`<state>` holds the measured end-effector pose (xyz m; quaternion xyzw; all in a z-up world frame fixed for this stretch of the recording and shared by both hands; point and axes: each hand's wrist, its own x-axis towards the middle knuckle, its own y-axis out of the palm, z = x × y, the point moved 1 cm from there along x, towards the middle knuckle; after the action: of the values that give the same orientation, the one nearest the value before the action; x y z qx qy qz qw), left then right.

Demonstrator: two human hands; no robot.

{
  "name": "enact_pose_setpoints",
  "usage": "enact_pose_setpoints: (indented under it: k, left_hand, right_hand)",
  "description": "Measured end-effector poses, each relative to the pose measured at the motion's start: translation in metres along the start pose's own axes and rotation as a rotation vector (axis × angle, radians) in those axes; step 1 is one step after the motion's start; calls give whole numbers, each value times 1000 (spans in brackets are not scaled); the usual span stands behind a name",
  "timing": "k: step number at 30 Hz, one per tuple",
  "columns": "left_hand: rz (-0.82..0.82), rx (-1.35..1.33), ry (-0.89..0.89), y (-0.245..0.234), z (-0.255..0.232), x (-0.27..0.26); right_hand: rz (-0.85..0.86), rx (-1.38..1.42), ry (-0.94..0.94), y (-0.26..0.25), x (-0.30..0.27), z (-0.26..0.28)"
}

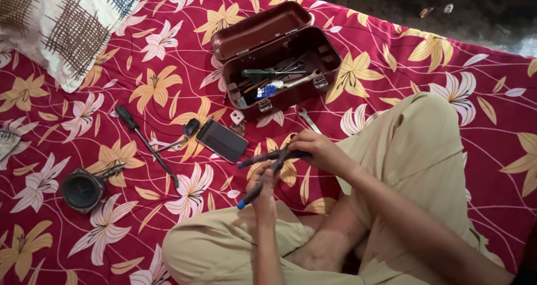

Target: The person sits on a bed and uses pliers to strip the insulation from a black wire. They repeatedly reposition the wire and use the pliers to cut and pull away the outer sheath, exposing the inner conductors.

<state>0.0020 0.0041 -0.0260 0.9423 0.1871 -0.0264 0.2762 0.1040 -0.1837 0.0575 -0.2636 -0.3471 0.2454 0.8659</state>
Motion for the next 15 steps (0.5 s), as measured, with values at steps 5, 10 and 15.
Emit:
enact_pose_setpoints:
  k: [5,10,15]
  left_hand:
    - [-23,74,-26,2,14,5]
    - [-2,370,4,-3,41,5]
    - [22,62,-99,-13,85,14]
  right_hand:
    - [101,-169,48,17,-4,-14]
    - [231,-298,156,31,-23,-30]
    - [330,-317,104,70,-31,-33]
